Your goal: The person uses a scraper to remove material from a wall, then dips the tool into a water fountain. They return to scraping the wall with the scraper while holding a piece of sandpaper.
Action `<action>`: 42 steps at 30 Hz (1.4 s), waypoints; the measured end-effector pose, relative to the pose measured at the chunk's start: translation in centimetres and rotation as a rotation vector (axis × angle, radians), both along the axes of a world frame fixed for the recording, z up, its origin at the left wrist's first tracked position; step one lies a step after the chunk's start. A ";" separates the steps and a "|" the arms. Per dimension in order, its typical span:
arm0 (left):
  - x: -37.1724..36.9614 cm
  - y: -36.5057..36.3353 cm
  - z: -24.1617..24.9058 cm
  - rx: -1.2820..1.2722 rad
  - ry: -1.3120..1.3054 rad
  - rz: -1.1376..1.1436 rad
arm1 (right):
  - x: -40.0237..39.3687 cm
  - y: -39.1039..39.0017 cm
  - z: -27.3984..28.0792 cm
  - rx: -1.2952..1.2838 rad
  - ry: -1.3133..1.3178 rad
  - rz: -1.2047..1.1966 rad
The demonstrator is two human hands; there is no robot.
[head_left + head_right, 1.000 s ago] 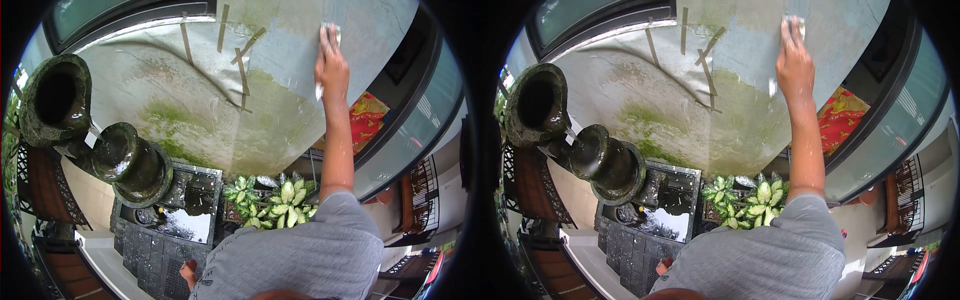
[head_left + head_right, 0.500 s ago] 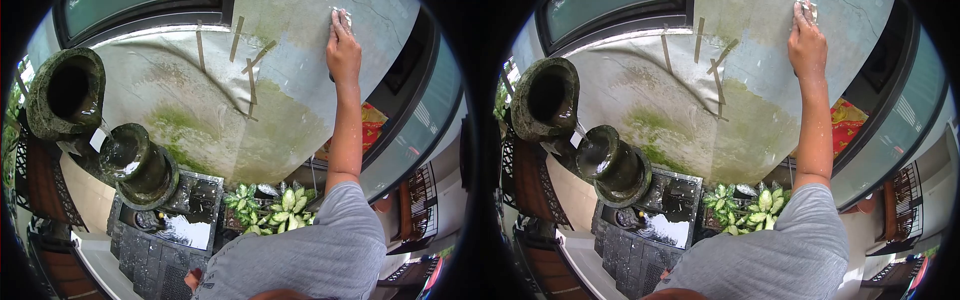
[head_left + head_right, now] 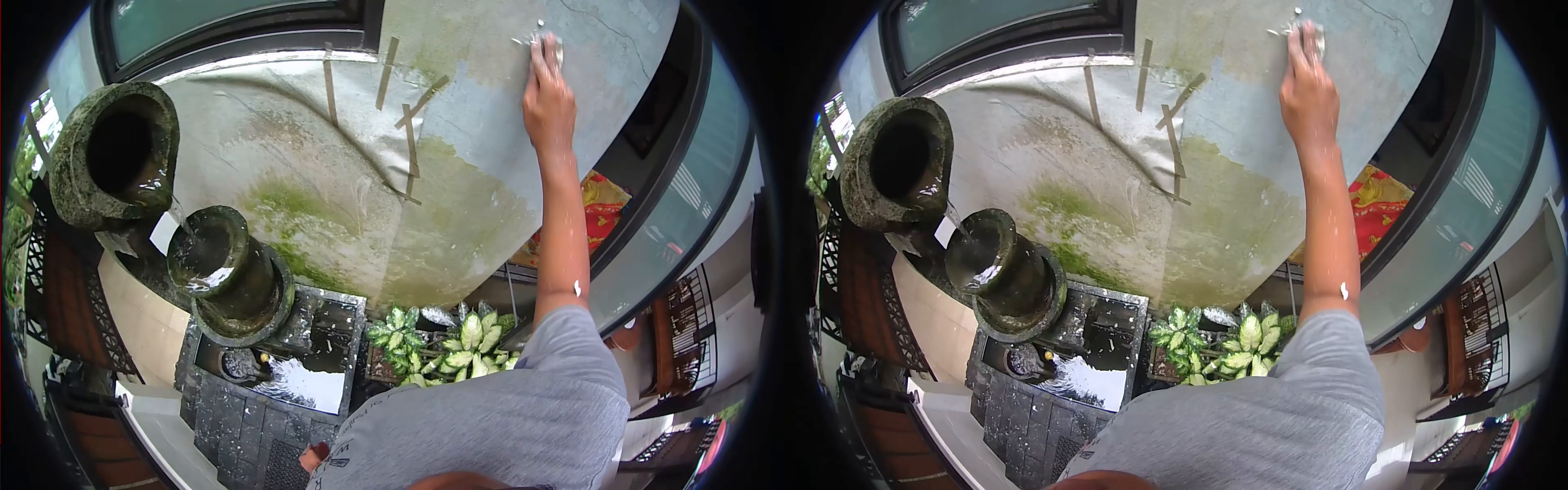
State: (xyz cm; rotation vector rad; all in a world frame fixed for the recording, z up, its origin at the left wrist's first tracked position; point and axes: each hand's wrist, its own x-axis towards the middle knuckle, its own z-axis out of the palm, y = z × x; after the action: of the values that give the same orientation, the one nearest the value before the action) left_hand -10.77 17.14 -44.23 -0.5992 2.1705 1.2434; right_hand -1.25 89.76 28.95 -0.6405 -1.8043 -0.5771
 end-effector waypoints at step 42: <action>-1.0 -0.3 3.1 -0.225 -0.044 -0.213 | 0.7 -0.5 3.5 0.093 -0.049 -0.103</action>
State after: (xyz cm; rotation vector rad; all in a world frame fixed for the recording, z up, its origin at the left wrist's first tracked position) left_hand -11.75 16.85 -41.17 -0.4647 2.2860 0.8748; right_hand -0.55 89.28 32.46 -0.6630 -1.7866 -0.7480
